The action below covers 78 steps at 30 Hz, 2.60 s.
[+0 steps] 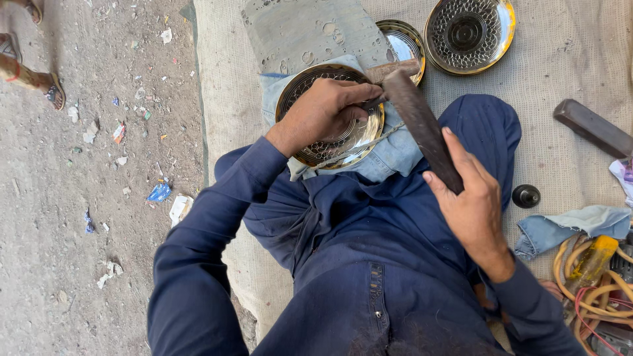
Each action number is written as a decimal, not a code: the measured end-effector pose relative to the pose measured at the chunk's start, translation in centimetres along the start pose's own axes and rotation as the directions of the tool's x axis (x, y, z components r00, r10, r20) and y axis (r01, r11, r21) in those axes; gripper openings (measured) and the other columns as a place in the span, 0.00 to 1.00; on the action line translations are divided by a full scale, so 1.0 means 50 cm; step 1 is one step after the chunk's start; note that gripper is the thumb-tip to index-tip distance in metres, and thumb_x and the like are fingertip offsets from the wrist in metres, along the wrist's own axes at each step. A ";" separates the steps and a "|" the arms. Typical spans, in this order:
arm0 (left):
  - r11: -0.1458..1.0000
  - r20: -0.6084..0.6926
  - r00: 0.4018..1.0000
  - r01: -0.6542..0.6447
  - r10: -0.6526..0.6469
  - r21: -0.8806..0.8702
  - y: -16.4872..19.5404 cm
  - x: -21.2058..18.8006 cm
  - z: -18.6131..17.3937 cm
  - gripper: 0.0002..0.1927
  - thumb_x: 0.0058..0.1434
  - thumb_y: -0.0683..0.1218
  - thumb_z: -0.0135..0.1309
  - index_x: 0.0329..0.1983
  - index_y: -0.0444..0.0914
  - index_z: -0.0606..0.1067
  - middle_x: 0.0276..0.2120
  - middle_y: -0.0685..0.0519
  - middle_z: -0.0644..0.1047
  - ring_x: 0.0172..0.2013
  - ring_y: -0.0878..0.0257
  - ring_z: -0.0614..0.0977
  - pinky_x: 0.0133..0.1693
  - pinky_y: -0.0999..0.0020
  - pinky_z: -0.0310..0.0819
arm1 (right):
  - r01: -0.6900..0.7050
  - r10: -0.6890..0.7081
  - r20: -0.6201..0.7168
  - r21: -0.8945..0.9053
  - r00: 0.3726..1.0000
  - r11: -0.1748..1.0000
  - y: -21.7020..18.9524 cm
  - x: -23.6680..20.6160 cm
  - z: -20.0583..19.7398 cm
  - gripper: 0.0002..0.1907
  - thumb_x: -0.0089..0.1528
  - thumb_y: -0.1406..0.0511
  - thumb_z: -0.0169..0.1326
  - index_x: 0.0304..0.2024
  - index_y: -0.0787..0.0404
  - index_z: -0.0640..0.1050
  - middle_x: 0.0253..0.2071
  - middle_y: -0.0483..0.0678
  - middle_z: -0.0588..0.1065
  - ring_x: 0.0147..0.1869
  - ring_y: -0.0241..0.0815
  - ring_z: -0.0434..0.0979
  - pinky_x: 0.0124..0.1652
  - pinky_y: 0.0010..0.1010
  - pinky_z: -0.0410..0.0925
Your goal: The person sits on the ground with a decorative perforated brass plate resting on a cloth pad on their lap. They hold a punch against the plate's surface and repeatedly strike it with a heavy hammer, repositioning the punch to work the pattern, and at times use a small red-marked tool on the plate.
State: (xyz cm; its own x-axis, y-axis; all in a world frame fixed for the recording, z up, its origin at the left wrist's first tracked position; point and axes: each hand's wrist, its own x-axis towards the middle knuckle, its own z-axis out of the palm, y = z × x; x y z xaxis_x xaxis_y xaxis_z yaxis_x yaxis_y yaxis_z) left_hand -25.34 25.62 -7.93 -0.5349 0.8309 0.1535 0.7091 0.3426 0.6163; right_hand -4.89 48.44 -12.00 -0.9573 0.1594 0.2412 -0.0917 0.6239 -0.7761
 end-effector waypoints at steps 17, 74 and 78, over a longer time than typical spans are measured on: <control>0.974 0.276 0.934 -0.226 0.226 -0.033 0.002 0.034 -0.047 0.22 0.59 0.39 0.61 0.57 0.37 0.77 0.45 0.44 0.82 0.43 0.46 0.84 0.46 0.55 0.77 | -0.220 0.242 -0.105 0.185 0.965 0.958 0.033 -0.147 0.089 0.41 0.65 0.68 0.61 0.76 0.69 0.57 0.44 0.56 0.78 0.46 0.46 0.81 0.48 0.33 0.73; 0.997 -0.307 0.949 -0.074 0.070 0.001 -0.016 -0.051 -0.013 0.24 0.64 0.42 0.63 0.62 0.37 0.71 0.49 0.44 0.81 0.44 0.48 0.84 0.45 0.61 0.79 | 0.221 -0.226 -0.071 -0.071 0.972 0.973 -0.034 0.103 -0.030 0.37 0.66 0.72 0.65 0.75 0.52 0.66 0.51 0.55 0.75 0.50 0.53 0.79 0.49 0.41 0.72; 0.989 -0.403 0.905 0.110 -0.139 -0.096 -0.008 -0.072 0.023 0.23 0.64 0.40 0.65 0.61 0.36 0.72 0.38 0.46 0.79 0.35 0.54 0.83 0.39 0.65 0.78 | 0.290 -0.280 0.073 -0.226 0.957 0.930 -0.081 0.154 -0.066 0.38 0.63 0.69 0.68 0.74 0.49 0.70 0.44 0.52 0.73 0.41 0.52 0.77 0.43 0.44 0.69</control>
State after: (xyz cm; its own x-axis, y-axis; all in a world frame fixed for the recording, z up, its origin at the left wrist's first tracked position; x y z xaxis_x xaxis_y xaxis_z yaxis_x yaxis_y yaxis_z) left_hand -23.19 22.96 -9.62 -0.7678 0.5271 0.3644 0.5989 0.3883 0.7004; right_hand -10.99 49.67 -5.07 -0.9106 -0.0785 0.4058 -0.3007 0.7993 -0.5203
